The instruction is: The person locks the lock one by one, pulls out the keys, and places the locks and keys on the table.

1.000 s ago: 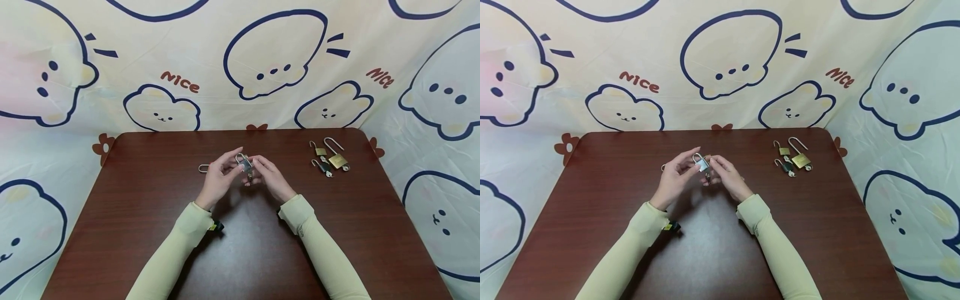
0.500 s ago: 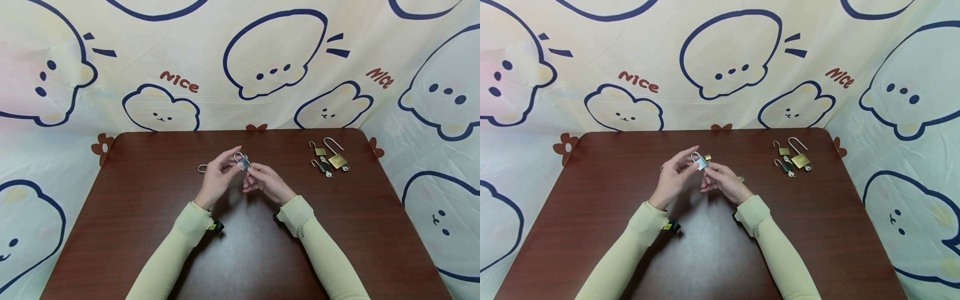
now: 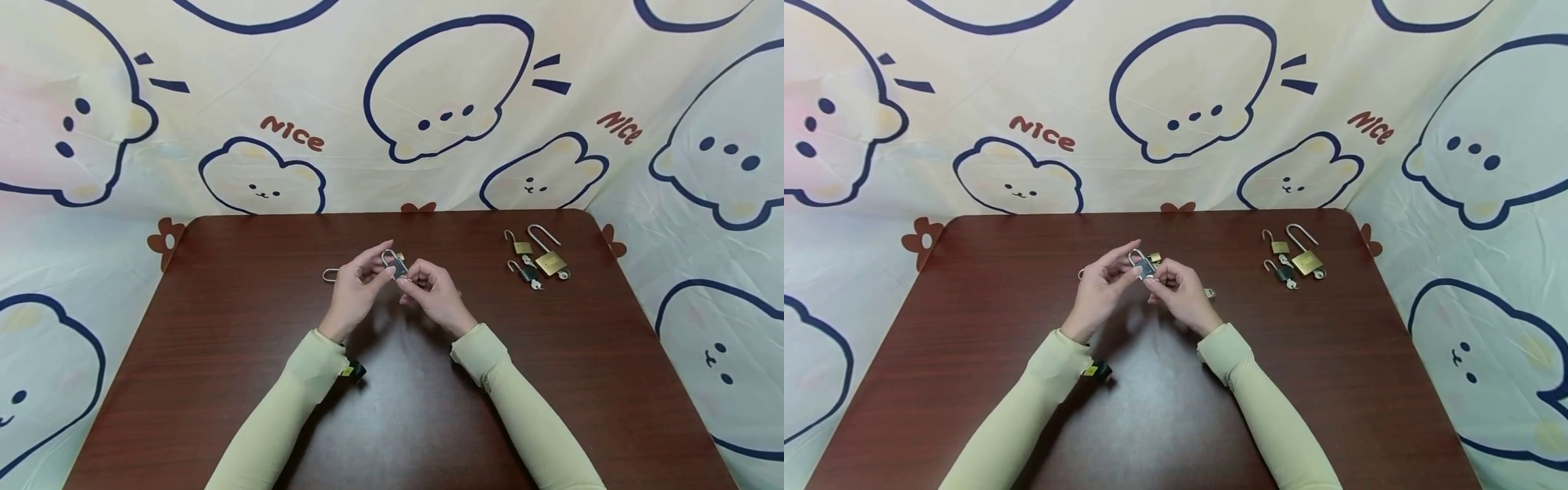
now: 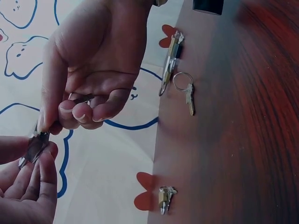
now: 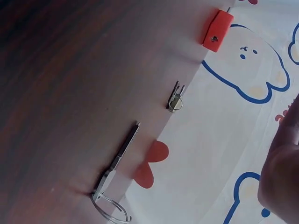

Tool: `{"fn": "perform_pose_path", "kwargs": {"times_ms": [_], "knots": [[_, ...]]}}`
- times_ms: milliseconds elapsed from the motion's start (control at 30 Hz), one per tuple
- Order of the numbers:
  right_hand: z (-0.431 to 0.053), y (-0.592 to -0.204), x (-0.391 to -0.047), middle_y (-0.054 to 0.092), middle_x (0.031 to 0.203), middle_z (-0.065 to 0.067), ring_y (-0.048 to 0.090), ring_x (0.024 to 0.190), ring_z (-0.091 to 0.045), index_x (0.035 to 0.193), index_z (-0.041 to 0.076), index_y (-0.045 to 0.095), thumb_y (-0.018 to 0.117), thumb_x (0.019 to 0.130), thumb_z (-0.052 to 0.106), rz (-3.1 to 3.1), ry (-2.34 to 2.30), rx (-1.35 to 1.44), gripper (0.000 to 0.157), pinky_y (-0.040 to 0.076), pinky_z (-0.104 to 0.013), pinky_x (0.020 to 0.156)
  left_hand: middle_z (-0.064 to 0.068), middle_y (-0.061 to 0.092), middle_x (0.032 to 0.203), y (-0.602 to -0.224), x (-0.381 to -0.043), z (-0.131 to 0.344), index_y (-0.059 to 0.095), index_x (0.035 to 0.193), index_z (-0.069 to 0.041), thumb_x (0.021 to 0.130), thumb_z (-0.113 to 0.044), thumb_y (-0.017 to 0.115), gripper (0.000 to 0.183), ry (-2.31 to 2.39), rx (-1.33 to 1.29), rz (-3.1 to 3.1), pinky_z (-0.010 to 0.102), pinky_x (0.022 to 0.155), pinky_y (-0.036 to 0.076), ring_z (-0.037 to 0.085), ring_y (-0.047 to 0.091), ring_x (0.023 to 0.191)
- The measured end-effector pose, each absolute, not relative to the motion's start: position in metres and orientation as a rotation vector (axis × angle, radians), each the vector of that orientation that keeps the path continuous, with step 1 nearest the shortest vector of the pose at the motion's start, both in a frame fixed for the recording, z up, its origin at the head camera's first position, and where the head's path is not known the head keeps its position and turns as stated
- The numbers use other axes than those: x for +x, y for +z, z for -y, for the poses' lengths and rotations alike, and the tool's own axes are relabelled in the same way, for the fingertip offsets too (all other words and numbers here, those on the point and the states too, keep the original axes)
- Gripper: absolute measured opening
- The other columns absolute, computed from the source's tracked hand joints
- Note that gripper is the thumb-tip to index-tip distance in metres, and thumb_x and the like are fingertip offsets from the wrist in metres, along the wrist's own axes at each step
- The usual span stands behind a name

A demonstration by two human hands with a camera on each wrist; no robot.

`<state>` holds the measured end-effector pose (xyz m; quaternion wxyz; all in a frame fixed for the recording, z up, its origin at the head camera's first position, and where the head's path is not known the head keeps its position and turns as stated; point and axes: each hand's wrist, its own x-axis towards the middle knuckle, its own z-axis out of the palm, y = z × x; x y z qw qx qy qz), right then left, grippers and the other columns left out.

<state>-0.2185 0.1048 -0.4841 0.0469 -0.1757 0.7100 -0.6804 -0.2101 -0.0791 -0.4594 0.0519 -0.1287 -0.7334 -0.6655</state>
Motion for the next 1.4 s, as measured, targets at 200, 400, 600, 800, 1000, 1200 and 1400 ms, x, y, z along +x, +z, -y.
{"fn": "perform_pose_path", "kwargs": {"times_ms": [200,400,600,800,1000,1200,1400], "knots": [[-0.105,-0.485,-0.218,0.063,0.087,-0.041,0.071,0.066,-0.014,0.091,-0.004,0.06,0.068,0.099,0.004,-2.144,-2.068,-0.503,0.014,0.063,-0.032,0.067,0.018,0.075,0.113,-0.461,-0.212,0.079,0.066,0.14,-0.016,0.097,-0.005,0.072,0.045,-2.022,-0.379,2.237,0.017,0.077,0.054,0.031,0.07,0.098],[-0.107,-0.487,-0.216,0.071,0.078,-0.015,0.07,0.066,-0.014,0.093,-0.004,0.062,0.069,0.099,0.005,-2.157,-2.033,-0.486,0.013,0.063,-0.036,0.069,0.014,0.076,0.112,-0.456,-0.216,0.086,0.065,0.14,-0.019,0.098,-0.007,0.072,0.045,-1.983,-0.32,2.231,0.018,0.077,0.054,0.016,0.07,0.094],[-0.113,-0.489,-0.218,0.071,0.079,-0.017,0.07,0.067,-0.015,0.094,-0.004,0.063,0.07,0.099,0.006,-2.179,-2.026,-0.453,0.012,0.063,-0.038,0.068,0.011,0.075,0.113,-0.452,-0.218,0.093,0.065,0.141,-0.022,0.098,-0.009,0.072,0.046,-1.976,-0.304,2.228,0.019,0.077,0.054,0.013,0.069,0.095],[-0.117,-0.487,-0.219,0.067,0.084,-0.034,0.067,0.064,-0.016,0.094,-0.003,0.063,0.07,0.099,0.009,-2.198,-1.976,-0.4,0.015,0.061,-0.033,0.059,0.012,0.075,0.114,-0.454,-0.218,0.092,0.066,0.14,-0.022,0.097,-0.01,0.073,0.045,-1.981,-0.293,2.245,0.018,0.079,0.054,0.012,0.07,0.096],[-0.121,-0.485,-0.22,0.07,0.078,-0.016,0.066,0.063,-0.02,0.097,0.001,0.065,0.069,0.1,0.013,-2.243,-1.903,-0.385,0.013,0.058,-0.031,0.056,0.013,0.075,0.113,-0.456,-0.218,0.09,0.066,0.14,-0.021,0.097,-0.008,0.073,0.046,-2.004,-0.297,2.245,0.018,0.079,0.054,0.013,0.069,0.096],[-0.125,-0.486,-0.222,0.069,0.08,-0.017,0.061,0.059,-0.021,0.109,0.002,0.069,0.064,0.104,0.014,-2.282,-1.861,-0.433,0.014,0.054,-0.038,0.049,0.013,0.076,0.112,-0.457,-0.219,0.088,0.065,0.141,-0.021,0.098,-0.01,0.072,0.045,-2.0,-0.314,2.272,0.019,0.076,0.053,0.021,0.07,0.098],[-0.131,-0.485,-0.224,0.071,0.088,-0.025,0.061,0.061,-0.03,0.115,0.002,0.069,0.063,0.105,0.015,-2.385,-1.76,-0.426,0.018,0.056,-0.039,0.051,0.015,0.075,0.115,-0.457,-0.221,0.088,0.064,0.142,-0.02,0.097,-0.009,0.072,0.046,-2.003,-0.309,2.271,0.018,0.076,0.053,0.025,0.07,0.099]]}}
